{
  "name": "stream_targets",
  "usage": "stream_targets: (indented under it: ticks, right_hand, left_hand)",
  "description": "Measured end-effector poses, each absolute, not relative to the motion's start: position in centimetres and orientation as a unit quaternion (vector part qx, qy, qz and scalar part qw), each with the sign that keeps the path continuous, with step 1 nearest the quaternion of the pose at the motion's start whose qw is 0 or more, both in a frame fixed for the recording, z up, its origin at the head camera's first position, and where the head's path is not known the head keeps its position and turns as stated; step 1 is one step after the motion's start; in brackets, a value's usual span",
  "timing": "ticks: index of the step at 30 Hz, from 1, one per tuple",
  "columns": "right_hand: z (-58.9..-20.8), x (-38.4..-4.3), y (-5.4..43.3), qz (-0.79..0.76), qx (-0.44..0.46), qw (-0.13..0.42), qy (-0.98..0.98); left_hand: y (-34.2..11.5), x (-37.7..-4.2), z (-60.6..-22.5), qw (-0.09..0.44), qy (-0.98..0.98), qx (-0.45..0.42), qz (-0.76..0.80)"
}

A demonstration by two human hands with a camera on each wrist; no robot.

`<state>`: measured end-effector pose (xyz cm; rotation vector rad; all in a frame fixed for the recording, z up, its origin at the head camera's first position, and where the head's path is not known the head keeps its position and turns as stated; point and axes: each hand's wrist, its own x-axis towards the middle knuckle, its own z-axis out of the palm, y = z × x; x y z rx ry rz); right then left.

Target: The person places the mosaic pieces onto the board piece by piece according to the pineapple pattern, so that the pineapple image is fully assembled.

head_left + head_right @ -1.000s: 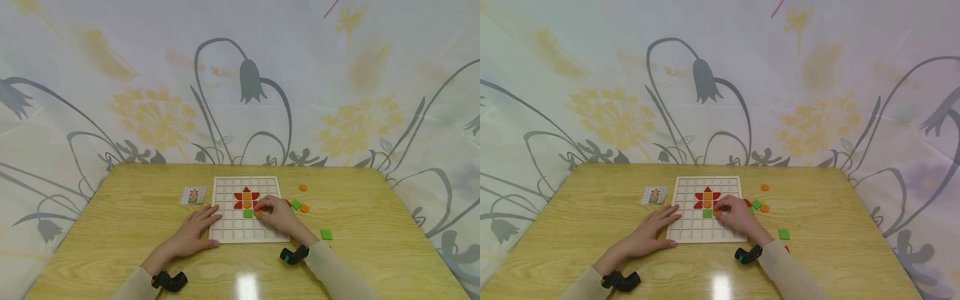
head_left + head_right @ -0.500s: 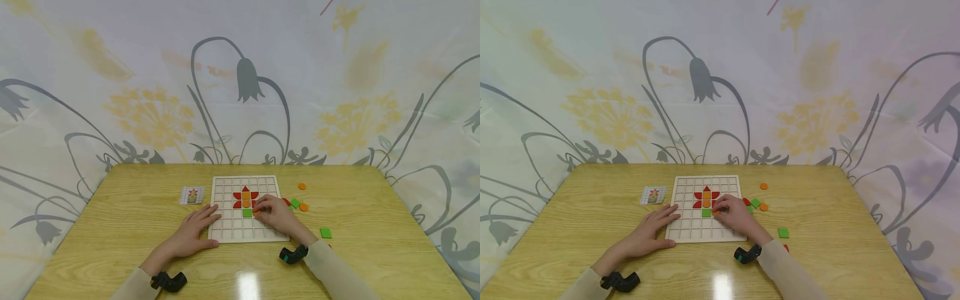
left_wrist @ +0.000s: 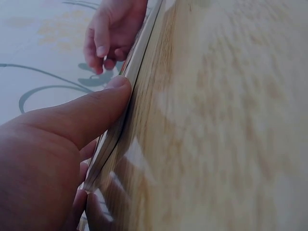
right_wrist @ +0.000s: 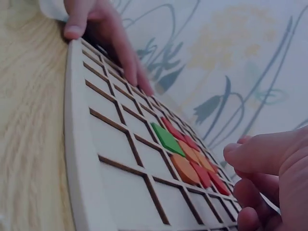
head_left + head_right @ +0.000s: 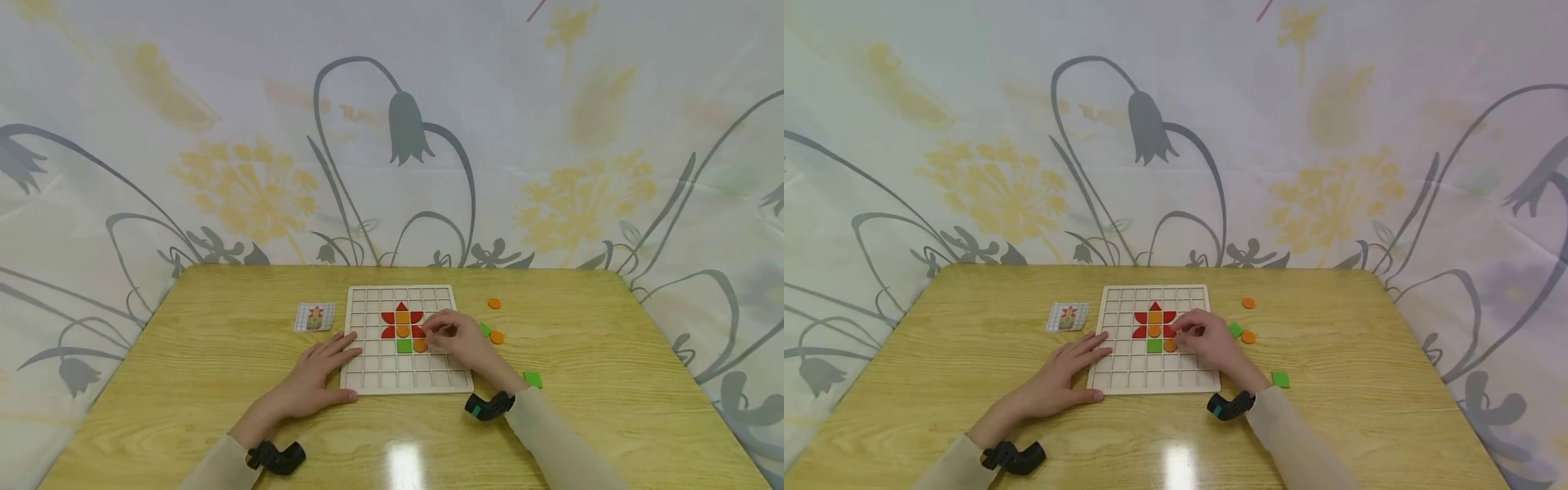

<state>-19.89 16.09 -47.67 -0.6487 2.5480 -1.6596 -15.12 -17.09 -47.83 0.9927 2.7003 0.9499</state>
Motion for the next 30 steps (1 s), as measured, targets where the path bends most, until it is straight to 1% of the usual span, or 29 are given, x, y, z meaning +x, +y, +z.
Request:
stream_targets:
  ticks: [7,15,21,25,30]
  right_hand:
    - [-46.3,-19.6,18.9,-0.539,-0.147,-0.002,0.829]
    - [-45.7,-19.0,23.4,-0.511,-0.110,-0.030,0.852]
    - [-45.4,-18.5,26.2,-0.467,-0.081,-0.036,0.880]
    - [-45.6,-18.5,27.7,-0.444,-0.069,-0.019,0.893]
    - [-46.0,-18.5,28.4,-0.445,-0.052,0.038,0.893]
  left_hand:
    - [-17.1,-15.0,-47.6,0.059,0.889,0.327,0.315]
    - [-17.1,-15.0,-47.7,0.066,0.889,0.322,0.319]
    - [-17.1,-14.9,-47.6,0.065,0.889,0.323,0.318]
    - [-17.0,-14.9,-47.4,0.061,0.888,0.326,0.318]
    - [-17.0,-14.9,-47.3,0.063,0.888,0.325,0.318]
